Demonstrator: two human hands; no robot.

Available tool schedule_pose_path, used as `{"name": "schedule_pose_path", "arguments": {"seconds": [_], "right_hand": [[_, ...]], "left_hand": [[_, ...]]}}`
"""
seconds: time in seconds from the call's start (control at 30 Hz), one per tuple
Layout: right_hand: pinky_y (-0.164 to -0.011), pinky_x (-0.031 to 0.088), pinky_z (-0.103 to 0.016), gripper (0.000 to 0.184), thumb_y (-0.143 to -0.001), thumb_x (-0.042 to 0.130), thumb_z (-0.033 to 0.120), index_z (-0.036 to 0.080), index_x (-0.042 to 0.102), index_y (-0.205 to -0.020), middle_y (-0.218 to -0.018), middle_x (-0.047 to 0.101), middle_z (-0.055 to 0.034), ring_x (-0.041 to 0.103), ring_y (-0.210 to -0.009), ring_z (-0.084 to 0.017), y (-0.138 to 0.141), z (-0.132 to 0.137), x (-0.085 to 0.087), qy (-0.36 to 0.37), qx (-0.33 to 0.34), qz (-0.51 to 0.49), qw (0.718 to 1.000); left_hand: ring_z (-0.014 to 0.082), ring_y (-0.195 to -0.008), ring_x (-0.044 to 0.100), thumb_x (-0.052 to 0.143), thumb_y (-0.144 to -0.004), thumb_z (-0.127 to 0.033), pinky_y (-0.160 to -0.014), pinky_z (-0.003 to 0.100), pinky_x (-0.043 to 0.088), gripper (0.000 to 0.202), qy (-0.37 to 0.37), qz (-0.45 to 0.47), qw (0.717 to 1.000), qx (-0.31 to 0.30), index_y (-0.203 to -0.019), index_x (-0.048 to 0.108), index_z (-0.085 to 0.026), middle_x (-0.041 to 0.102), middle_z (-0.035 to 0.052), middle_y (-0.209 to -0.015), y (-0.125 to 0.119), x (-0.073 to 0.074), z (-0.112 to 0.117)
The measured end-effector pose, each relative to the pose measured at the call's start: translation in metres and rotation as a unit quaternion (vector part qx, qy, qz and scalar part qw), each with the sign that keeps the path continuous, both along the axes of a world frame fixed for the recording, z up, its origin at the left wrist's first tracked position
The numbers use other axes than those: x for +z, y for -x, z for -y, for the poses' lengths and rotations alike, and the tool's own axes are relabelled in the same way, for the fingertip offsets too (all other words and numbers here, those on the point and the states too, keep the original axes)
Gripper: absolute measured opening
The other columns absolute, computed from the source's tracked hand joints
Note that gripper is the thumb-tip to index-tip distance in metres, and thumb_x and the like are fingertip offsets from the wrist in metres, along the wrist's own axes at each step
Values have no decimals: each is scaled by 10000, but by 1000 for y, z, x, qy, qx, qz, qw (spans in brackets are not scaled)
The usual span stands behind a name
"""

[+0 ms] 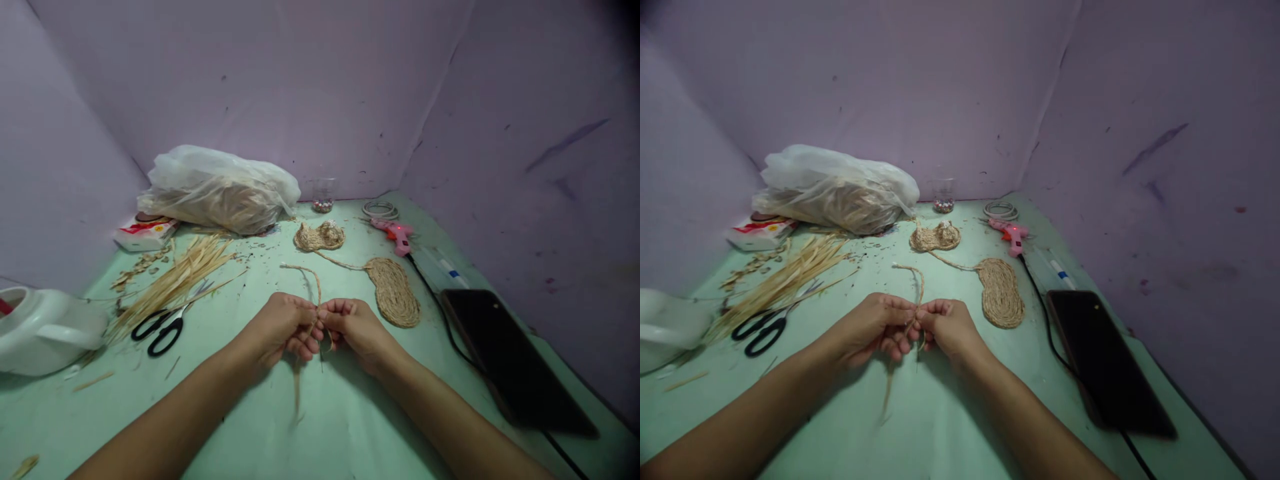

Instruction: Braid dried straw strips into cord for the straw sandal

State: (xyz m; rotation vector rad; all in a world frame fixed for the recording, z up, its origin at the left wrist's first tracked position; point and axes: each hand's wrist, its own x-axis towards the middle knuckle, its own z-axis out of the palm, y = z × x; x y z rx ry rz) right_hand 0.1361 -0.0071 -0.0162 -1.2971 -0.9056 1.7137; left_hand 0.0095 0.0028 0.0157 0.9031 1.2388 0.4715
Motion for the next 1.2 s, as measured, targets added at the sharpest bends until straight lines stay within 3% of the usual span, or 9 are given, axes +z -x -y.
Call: {"name": "schedule_pose_path", "arguments": {"seconds": [0.1,0.27,0.43,0.7,0.97,1.2], "right_hand": [[-330,335,-177,72,-602,601,170,112,561,-587,-483,522,17,359,-347,-37,-1,-1,0,-1,15,5,1000],[-327,336,-172,69,-600,604,150,115,557,-564,-480,519,21,358,-345,-34,-4,-2,3,14,36,8,999],[-338,350,-166,65,-611,616,158,105,582,-593,-515,538,11,366,-354,-27,-7,-3,2,20,53,-10,998],[-355,362,-173,103,-593,650,186,107,583,-581,-530,565,3,379,-366,-30,-8,-2,-2,12,56,-27,998],[-318,349,-184,79,-570,607,169,135,536,-563,-446,524,36,348,-325,-40,-1,-2,2,-23,35,33,999],[-324,350,-177,94,-564,618,197,140,545,-571,-475,541,36,359,-333,-35,-4,-3,1,-30,53,7,998]], "left_hand": [[84,-340,471,496,-627,-131,-318,182,367,73,6,-1,1000,-17,-577,527,-88,500,5,-444,6,-6,-4],[76,-355,494,556,-624,-171,-320,166,387,103,24,52,996,-64,-620,573,-69,555,24,-496,17,-14,-14],[62,-317,455,605,-579,-179,-286,150,340,108,28,55,996,-61,-588,564,-79,540,3,-449,18,-19,-15],[44,-271,365,583,-558,-191,-259,156,217,93,-48,-11,998,-47,-539,536,-113,488,-28,-396,13,-19,-12],[27,-327,260,532,-570,-175,-344,176,159,114,-153,-87,981,-79,-527,596,-91,376,-47,-339,11,-21,-11],[23,-335,236,541,-520,-151,-348,181,139,46,-101,-36,993,-42,-509,563,-111,464,-29,-395,12,-17,-12]]}}
